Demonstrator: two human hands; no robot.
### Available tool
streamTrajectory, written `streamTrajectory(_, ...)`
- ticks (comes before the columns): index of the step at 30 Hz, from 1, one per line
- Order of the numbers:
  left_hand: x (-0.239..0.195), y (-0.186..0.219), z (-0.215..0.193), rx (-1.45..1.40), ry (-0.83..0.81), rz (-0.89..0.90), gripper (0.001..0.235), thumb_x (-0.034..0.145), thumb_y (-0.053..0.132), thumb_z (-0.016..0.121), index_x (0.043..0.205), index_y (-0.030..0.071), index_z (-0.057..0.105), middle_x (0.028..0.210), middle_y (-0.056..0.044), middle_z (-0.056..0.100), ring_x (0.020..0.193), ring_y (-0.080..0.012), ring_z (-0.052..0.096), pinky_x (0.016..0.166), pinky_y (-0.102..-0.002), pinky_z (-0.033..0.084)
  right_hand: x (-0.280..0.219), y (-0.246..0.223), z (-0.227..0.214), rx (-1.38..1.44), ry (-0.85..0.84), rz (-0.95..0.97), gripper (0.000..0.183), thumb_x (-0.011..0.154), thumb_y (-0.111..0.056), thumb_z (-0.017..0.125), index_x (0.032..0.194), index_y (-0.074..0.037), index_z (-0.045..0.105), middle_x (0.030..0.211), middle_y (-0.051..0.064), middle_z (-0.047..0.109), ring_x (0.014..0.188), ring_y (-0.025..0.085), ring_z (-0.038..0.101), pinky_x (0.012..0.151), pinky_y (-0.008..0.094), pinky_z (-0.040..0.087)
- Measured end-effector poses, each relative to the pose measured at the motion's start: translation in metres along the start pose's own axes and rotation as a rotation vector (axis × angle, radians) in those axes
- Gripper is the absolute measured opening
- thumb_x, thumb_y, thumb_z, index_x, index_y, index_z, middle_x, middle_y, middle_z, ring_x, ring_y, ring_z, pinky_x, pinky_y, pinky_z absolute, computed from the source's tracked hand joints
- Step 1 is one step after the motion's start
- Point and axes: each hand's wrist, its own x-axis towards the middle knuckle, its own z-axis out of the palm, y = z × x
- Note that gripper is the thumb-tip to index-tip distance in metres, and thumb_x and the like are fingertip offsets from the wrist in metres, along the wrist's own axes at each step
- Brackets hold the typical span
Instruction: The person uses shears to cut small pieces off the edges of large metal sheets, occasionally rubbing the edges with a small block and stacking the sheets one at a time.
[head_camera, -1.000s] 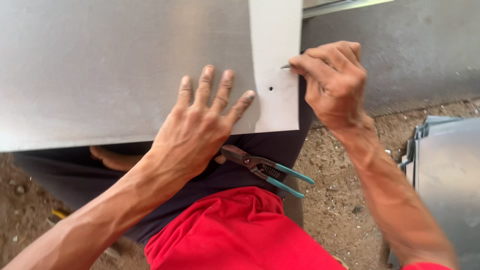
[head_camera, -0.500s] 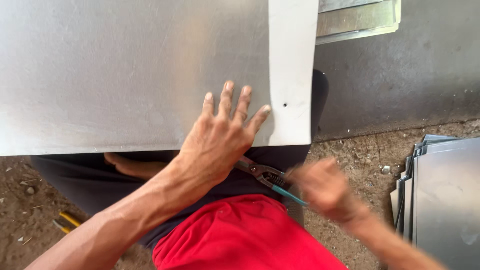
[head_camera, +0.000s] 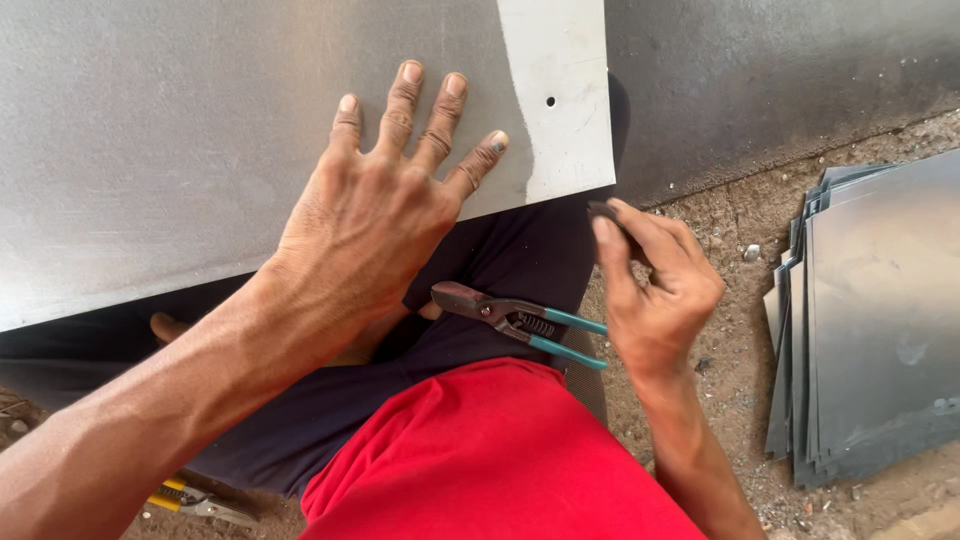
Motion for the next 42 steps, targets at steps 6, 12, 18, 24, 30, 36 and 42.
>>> streamTrajectory(6,-0.001,-0.002,0.012,0.036,0.044,0.01,0.134,0.04,0.061,0.088,0.158,0.021,0.038,0.161,-0.023,0.029,0.143,-0.0458,0.033,0.104,-0.063,0.041,0.017,-0.015,0.006,-0.164,-0.001,-0.249,0.015,0.103,-0.005,0.08,0.115,0.003,0.075,0.098,0.014,0.074,0.085,0.02,0.074,0.068,0.026,0.061)
streamTrajectory(12,0.001,-0.002,0.01,0.063,-0.031,0.032,0.137,0.041,0.066,0.09,0.158,0.021,0.035,0.16,-0.023,0.027,0.142,-0.0458,0.034,0.102,-0.061,0.045,0.024,-0.039,0.016,-0.223,-0.014,-0.251,0.013,0.104,-0.011,0.077,0.107,0.001,0.076,0.085,0.009,0.071,0.072,0.017,0.069,0.06,0.027,0.054)
streamTrajectory(18,0.005,-0.006,0.0,0.094,0.009,0.056,0.118,0.057,0.056,0.091,0.154,0.02,0.034,0.162,-0.023,0.028,0.142,-0.0487,0.037,0.102,-0.064,0.047,0.005,-0.073,0.052,-0.185,-0.157,-0.153,0.018,0.093,-0.019,0.075,0.083,-0.004,0.073,0.068,0.007,0.064,0.059,0.019,0.059,0.056,0.032,0.046)
streamTrajectory(24,0.007,-0.007,0.011,0.082,0.157,0.032,0.099,0.074,0.054,0.087,0.153,0.023,0.037,0.159,-0.02,0.03,0.139,-0.0468,0.039,0.097,-0.063,0.049,-0.012,-0.074,0.076,-0.01,-0.178,-0.225,0.029,0.101,-0.029,0.071,0.096,-0.001,0.073,0.083,0.007,0.069,0.071,0.018,0.069,0.063,0.03,0.058)
streamTrajectory(30,0.001,-0.009,-0.008,0.027,-0.084,0.058,0.141,0.04,0.066,0.092,0.158,0.019,0.033,0.162,-0.024,0.025,0.144,-0.0487,0.033,0.104,-0.062,0.044,0.055,0.002,-0.007,0.008,0.075,0.094,0.058,0.102,-0.051,0.065,0.107,0.006,0.067,0.087,0.014,0.068,0.069,0.02,0.067,0.058,0.035,0.058)
streamTrajectory(36,0.003,-0.005,-0.007,0.058,-0.024,0.041,0.143,0.033,0.072,0.089,0.156,0.02,0.036,0.158,-0.023,0.03,0.145,-0.0464,0.034,0.106,-0.06,0.045,0.016,0.0,-0.007,0.484,-0.057,0.273,0.049,0.116,-0.04,0.041,0.121,-0.005,0.075,0.089,0.002,0.067,0.073,0.005,0.059,0.062,0.023,0.047)
streamTrajectory(42,0.003,-0.005,-0.004,0.072,-0.024,0.041,0.139,0.035,0.07,0.089,0.155,0.022,0.038,0.163,-0.022,0.031,0.145,-0.0449,0.035,0.106,-0.059,0.046,0.023,-0.012,0.007,-0.206,-0.049,-0.093,0.022,0.11,-0.02,0.071,0.119,0.0,0.074,0.107,0.013,0.073,0.09,0.017,0.072,0.071,0.027,0.061)
